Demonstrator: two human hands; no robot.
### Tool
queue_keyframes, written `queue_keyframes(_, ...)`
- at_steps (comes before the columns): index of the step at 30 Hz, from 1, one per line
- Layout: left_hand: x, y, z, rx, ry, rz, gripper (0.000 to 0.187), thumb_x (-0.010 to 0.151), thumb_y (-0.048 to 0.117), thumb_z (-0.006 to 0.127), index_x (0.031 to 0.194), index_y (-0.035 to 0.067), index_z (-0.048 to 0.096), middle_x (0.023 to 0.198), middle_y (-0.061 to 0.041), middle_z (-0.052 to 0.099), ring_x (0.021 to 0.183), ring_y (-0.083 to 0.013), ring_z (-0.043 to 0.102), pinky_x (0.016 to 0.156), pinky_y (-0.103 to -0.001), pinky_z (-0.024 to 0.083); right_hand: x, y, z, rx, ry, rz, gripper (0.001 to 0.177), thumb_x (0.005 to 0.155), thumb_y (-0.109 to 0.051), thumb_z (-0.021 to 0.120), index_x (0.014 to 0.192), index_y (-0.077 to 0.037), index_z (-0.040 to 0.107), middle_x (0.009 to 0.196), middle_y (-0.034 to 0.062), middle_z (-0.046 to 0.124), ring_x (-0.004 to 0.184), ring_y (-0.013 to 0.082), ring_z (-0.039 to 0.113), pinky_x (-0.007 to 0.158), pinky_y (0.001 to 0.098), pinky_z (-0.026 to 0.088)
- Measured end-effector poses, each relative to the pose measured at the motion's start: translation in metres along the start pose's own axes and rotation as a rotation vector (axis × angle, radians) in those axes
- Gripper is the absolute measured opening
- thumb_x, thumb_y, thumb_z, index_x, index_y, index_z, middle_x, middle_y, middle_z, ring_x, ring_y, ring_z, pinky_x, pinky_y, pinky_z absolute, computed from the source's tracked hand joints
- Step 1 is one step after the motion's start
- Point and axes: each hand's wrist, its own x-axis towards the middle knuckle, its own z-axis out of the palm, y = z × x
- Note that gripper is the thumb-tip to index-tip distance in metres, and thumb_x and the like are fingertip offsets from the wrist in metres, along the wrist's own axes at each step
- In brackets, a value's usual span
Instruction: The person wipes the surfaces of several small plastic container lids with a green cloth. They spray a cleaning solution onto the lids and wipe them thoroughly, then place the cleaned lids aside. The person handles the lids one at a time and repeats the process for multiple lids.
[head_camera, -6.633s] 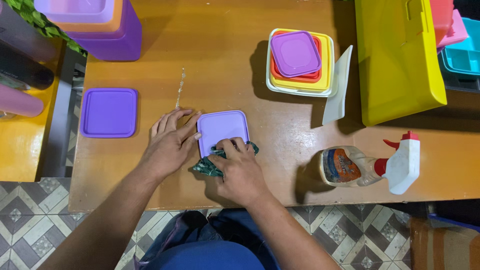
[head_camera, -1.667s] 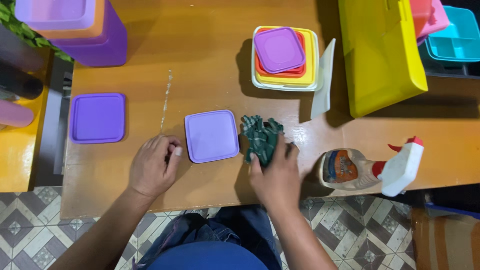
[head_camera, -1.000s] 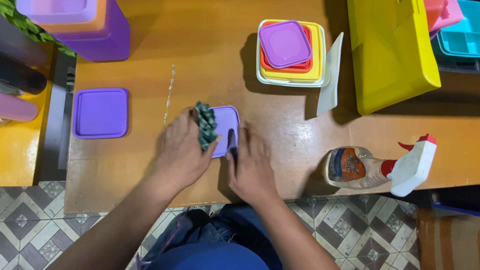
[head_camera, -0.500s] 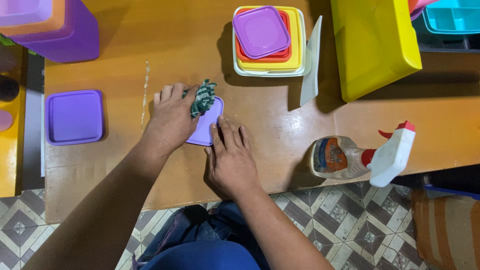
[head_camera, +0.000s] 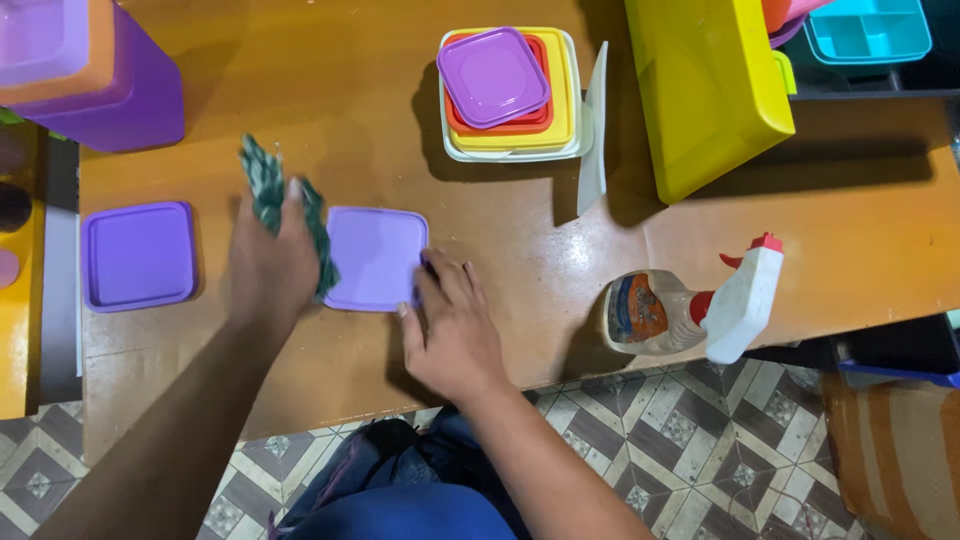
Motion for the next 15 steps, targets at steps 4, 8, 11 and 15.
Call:
queue_keyframes(4, -0.046, -0.008, -0.004, -0.232, -0.242, -0.139, 0.081, 0.108, 0.062, 0.026, 0.129, -0.001, 0.073, 0.107, -0.021, 0.075, 0.095, -0.0272, 0.071, 0.086, -0.040, 0.056, -0.006, -0.025, -0.002, 0.503, -0.006, 0.079, 0.069, 0.095, -0.025, 0.065, 0.150, 0.006, 0.038, 0.145, 0.0266, 0.047, 0.135, 0.0406, 0.051, 0.112, 0.0459, 0.042)
queue_keyframes(8, -0.060, -0.029, 0.022, -0.977, -0.621, 0.007, 0.077, 0.104, 0.064, 0.032, 0.152, 0.005, 0.039, 0.145, -0.015, 0.050, 0.135, -0.0189, 0.046, 0.115, -0.034, 0.034, 0.010, -0.041, 0.001, 0.430, -0.012, 0.202, 0.059, 0.098, -0.019, 0.062, 0.151, 0.001, 0.045, 0.144, 0.0257, 0.053, 0.134, 0.0422, 0.054, 0.112, 0.0474, 0.044)
queue_keyframes(11, -0.037, -0.050, 0.000, -0.165, -0.335, 0.499, 0.085, 0.099, 0.061, 0.044, 0.158, 0.002, 0.030, 0.157, -0.018, 0.040, 0.148, -0.0252, 0.032, 0.123, -0.039, 0.021, 0.042, -0.033, -0.003, 0.147, -0.049, 0.327, 0.061, 0.090, -0.016, 0.063, 0.148, -0.001, 0.049, 0.137, 0.0234, 0.055, 0.126, 0.0422, 0.057, 0.104, 0.0480, 0.048)
queue_keyframes(15, 0.001, -0.059, -0.022, 0.401, -0.367, 0.777, 0.118, 0.080, 0.058, 0.076, 0.158, -0.007, 0.016, 0.159, -0.035, 0.023, 0.154, -0.0443, 0.014, 0.115, -0.058, 0.010, 0.078, -0.027, 0.015, -0.240, -0.189, 0.143, 0.073, 0.074, -0.017, 0.072, 0.142, 0.002, 0.052, 0.130, 0.0247, 0.054, 0.121, 0.0426, 0.052, 0.098, 0.0518, 0.043)
